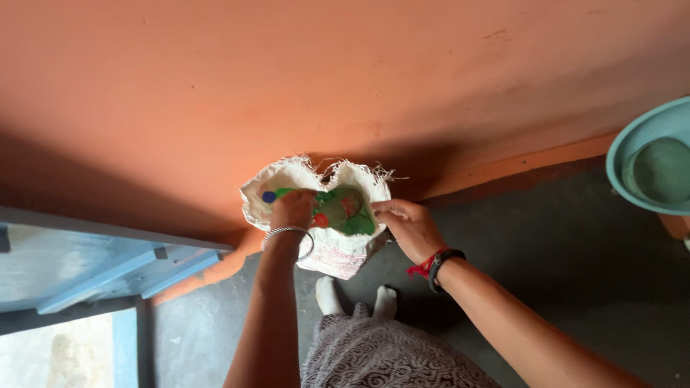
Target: The person picks up several plastic bottles and other scattered items from the ground by hand and places them into a white sack. The person then moves to another pile of items and puts more bottles and small objects into the sack.
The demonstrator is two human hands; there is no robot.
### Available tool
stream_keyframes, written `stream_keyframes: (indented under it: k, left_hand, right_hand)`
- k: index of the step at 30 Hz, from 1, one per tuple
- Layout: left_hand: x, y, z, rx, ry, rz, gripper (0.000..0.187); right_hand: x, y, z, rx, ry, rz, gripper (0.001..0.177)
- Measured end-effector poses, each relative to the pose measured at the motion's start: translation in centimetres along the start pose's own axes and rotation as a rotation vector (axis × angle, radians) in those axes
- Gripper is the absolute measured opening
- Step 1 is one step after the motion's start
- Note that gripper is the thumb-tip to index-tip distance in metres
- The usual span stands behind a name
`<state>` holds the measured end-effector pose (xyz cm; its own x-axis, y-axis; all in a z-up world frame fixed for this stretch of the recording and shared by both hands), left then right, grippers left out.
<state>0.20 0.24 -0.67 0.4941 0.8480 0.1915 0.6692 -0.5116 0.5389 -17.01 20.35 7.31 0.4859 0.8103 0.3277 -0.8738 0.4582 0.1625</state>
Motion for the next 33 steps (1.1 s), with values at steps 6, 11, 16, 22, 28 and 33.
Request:
stream_keyframes:
  k: [6,11,16,22,28,33]
  left_hand:
    - [4.8,5.6,-8.2,0.637,0.235,-0.161,0.029]
    - [10.4,10.0,-10.3,0.831,0.222,-0.192,0.031]
    - [16.3,16.3,-13.3,0.866,0.179,-0.187,0.034]
    - [23.7,25.5,-14.1,0.762,0.084,-0.322,0.036]
    - [32.1,33.2,-8.0,0.875,0.1,-0.435,0.04]
    - [38.6,37.5,-5.2,0.749,0.251,-0.734,0.041]
  right_hand:
    - [4.3,0.1,6.0,-0.022,0.033,-0.054,0.029]
    - [7.7,-0.7,10.0,-0.074,0.047,-0.018,0.031]
    - [10.6,-3.1,12.9,-0.106,0.105,0.06,0.034]
    - [17.0,-10.5,16.6,-0.161,0.054,0.168,0.038]
    - [24.8,-21.9,19.7,-0.194,0.014,0.499,0.039]
    - [29.4,-29.7,21.0,-0.107,0.115,0.653,0.04]
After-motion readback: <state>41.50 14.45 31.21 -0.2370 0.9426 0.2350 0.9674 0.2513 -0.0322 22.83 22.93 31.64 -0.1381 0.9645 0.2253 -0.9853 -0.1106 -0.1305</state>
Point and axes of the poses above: each hand's wrist, its own x-axis away from the middle knuckle, its own y-axis out of the back of the hand, z = x × y, the point moved 1 cm from there along -x, towards the middle knuckle
